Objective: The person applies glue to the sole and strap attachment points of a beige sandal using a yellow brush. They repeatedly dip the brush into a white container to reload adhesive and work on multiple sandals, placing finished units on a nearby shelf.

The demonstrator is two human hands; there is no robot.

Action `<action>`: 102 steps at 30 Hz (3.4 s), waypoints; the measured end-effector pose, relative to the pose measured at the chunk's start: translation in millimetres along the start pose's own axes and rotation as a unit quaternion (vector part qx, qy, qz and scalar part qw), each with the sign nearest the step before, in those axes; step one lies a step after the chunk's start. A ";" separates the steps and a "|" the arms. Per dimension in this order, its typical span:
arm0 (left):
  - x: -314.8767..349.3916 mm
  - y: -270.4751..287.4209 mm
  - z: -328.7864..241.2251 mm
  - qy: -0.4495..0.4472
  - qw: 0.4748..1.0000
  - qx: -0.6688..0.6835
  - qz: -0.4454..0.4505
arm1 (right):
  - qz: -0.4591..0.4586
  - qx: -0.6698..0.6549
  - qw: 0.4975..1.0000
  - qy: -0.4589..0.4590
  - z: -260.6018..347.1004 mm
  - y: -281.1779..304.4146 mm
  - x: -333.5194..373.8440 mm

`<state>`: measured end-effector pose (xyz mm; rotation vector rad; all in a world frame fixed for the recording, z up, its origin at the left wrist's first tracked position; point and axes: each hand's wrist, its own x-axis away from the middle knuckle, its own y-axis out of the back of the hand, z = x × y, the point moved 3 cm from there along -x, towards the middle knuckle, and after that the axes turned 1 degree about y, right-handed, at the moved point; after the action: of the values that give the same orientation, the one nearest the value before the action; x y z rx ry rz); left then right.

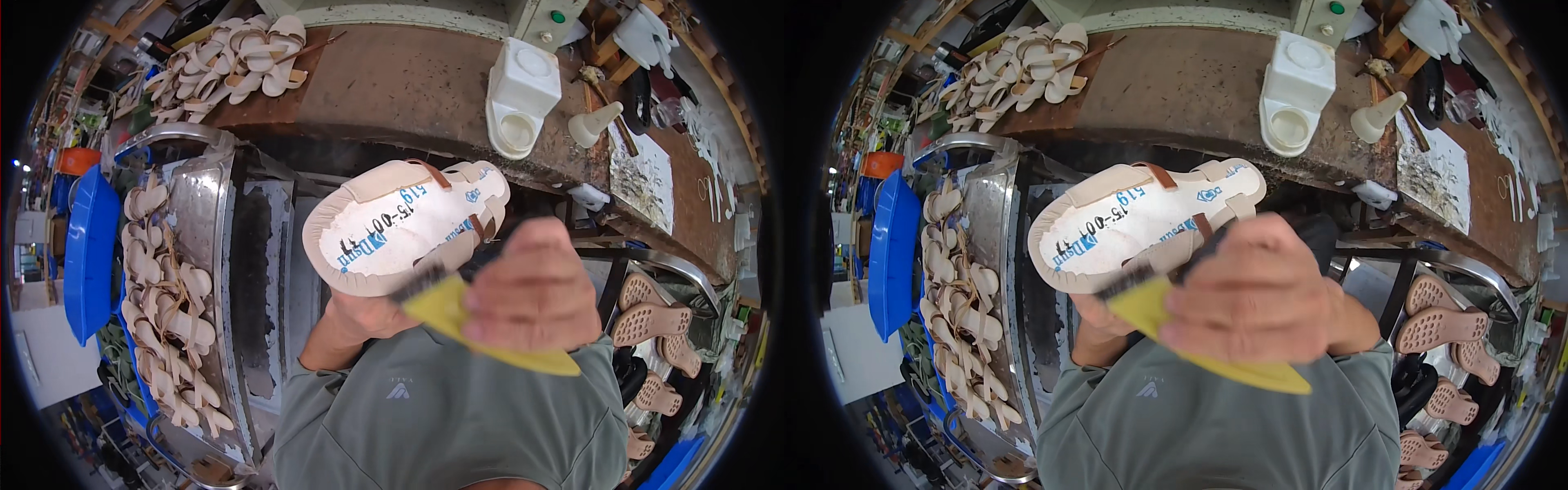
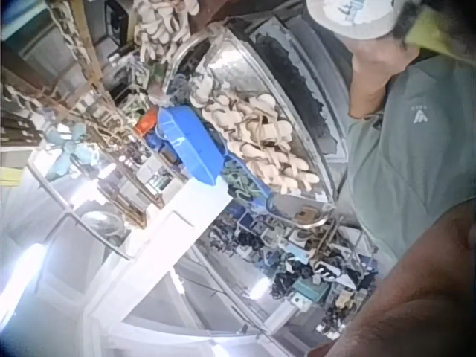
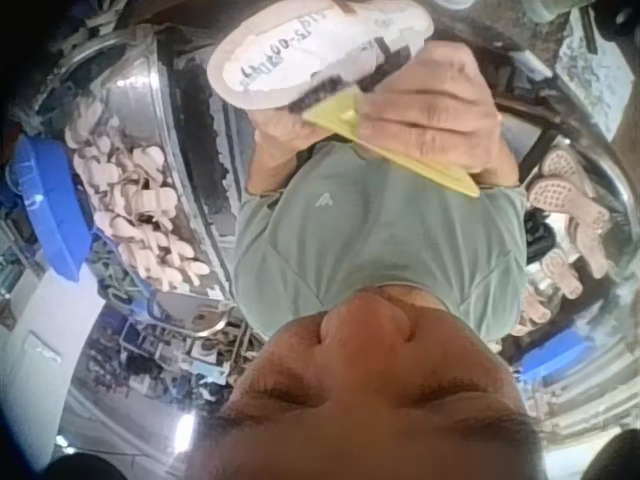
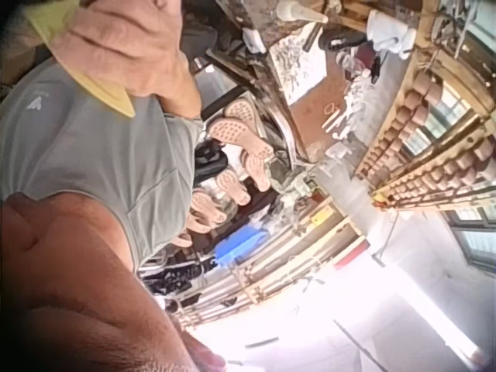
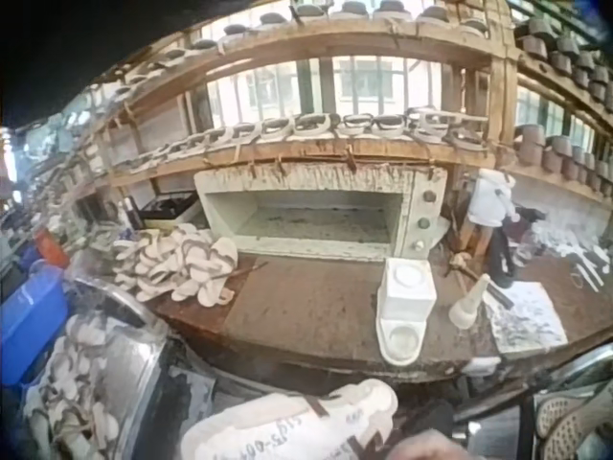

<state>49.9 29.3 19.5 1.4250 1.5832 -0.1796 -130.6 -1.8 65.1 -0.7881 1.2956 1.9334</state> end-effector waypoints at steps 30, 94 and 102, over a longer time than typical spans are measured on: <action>57.9 5.2 30.2 0.098 0.946 0.134 -0.277 | -0.147 -0.009 0.989 0.029 -12.0 33.6 19.8; -22.2 60.5 95.1 0.016 0.943 0.311 -0.115 | 0.003 -0.447 0.736 -0.509 -84.9 -18.0 60.3; -39.9 33.0 104.2 0.165 0.900 0.258 -0.309 | -0.166 -0.527 0.667 -0.500 -91.7 -32.9 45.5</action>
<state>127.6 -56.7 8.4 1.3253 2.3681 -0.8205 -120.8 -69.7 -17.7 -0.2243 -0.6883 2.1194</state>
